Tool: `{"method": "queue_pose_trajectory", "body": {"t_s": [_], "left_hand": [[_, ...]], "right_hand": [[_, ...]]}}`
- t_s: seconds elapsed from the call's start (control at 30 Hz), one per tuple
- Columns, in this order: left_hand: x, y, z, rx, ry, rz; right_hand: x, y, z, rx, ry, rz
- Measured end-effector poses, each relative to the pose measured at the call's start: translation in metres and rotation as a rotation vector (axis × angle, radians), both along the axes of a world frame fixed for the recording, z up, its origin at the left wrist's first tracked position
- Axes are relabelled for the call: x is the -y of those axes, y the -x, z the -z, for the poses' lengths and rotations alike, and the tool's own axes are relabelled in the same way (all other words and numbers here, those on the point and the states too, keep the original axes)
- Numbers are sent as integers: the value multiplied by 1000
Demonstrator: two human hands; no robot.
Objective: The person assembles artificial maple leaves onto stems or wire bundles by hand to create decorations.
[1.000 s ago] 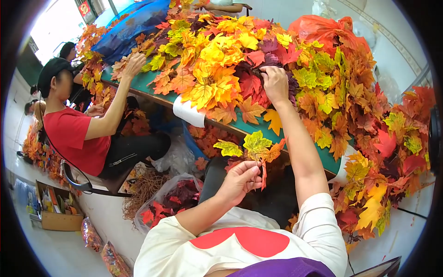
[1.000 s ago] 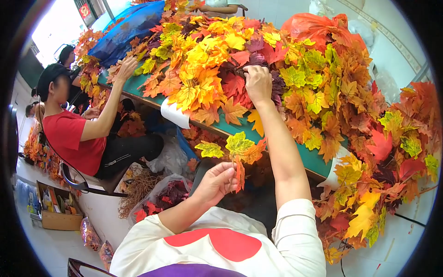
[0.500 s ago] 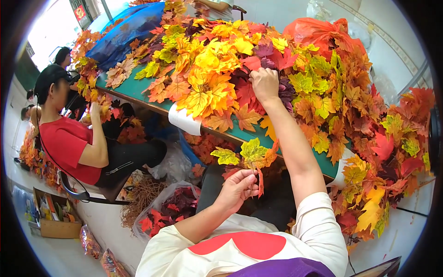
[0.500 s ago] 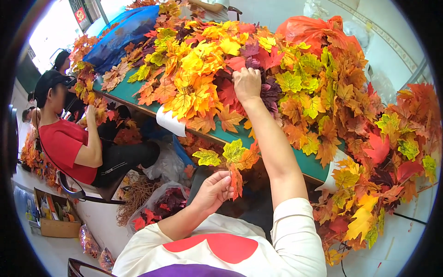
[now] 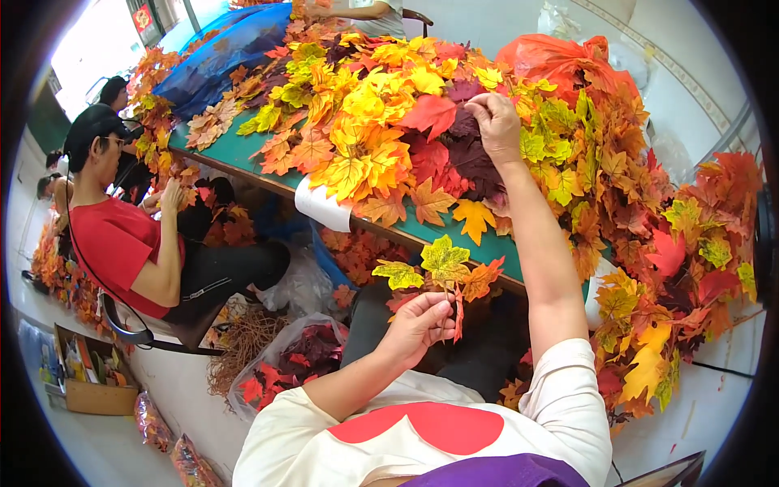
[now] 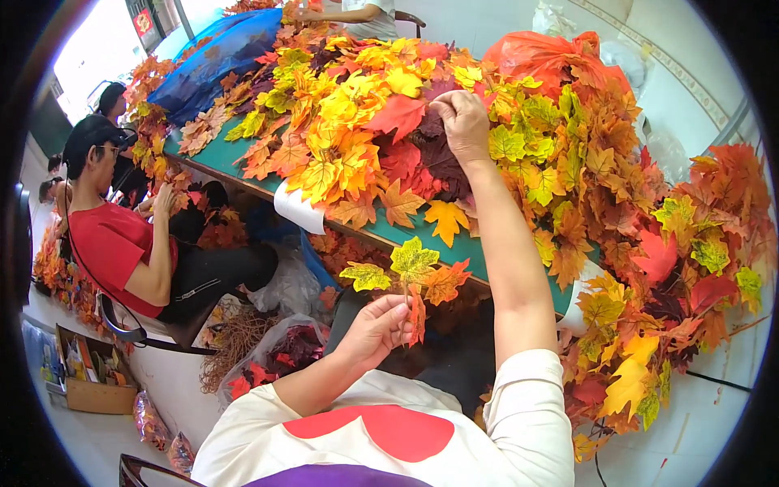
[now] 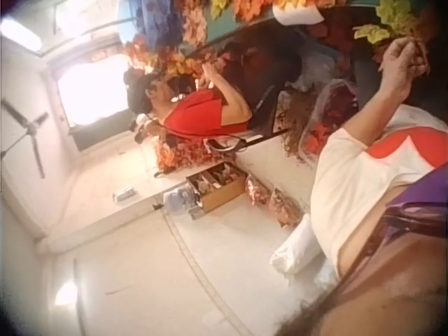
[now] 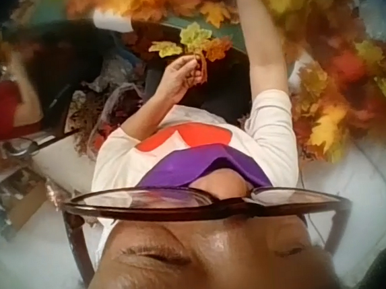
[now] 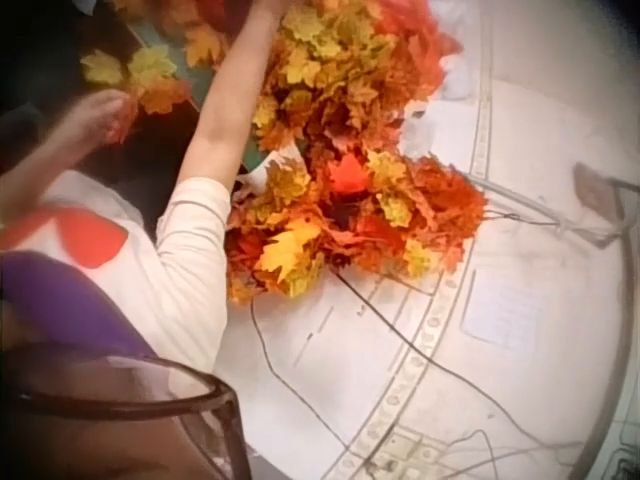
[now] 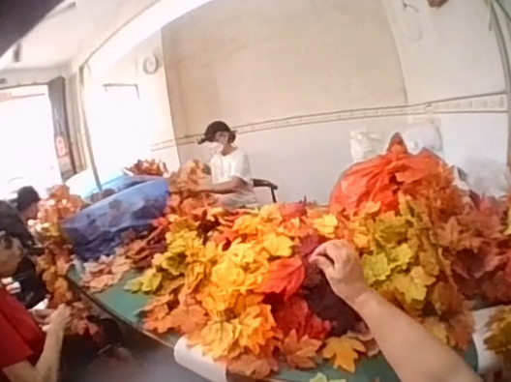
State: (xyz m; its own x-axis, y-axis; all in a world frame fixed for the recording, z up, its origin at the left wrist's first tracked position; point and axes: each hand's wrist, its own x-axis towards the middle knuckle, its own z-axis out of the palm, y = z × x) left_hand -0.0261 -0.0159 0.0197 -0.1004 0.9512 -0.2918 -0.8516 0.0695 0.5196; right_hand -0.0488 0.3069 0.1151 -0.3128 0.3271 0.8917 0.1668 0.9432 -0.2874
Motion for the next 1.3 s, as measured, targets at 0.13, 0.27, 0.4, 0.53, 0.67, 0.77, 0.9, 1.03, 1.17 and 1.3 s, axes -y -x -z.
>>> {"method": "queue_pose_trajectory", "body": {"t_s": [0.13, 0.27, 0.4, 0.53, 0.67, 0.77, 0.9, 1.03, 1.17, 1.3], "left_hand": [[-4, 2, -1, 18, -1, -14], [-18, 9, 1, -91, 69, -47], [-34, 14, 6, -25, 54, -45], [-41, 8, 8, -45, 68, -48], [-45, -3, 21, -238, 36, -69], [-47, -9, 34, -335, -45, -160], [-34, 1, 27, -228, 75, -134], [-26, 4, 17, -242, 70, -183], [-23, 7, 19, -169, 26, -165], [-23, 3, 19, -160, 16, -171]], "right_hand": [[20, -38, -26, -54, 114, -48], [41, -85, -39, -57, -23, -45], [85, -136, -33, -28, 103, 8], [144, -170, -12, 80, 256, 16], [224, -162, -1, 381, 308, -262], [234, -146, 25, 504, 310, -368], [219, -151, 53, 494, 477, -253], [218, -152, 68, 397, 630, -287], [219, -156, 82, 329, 685, -322], [224, -157, 82, 291, 740, -327]]}}
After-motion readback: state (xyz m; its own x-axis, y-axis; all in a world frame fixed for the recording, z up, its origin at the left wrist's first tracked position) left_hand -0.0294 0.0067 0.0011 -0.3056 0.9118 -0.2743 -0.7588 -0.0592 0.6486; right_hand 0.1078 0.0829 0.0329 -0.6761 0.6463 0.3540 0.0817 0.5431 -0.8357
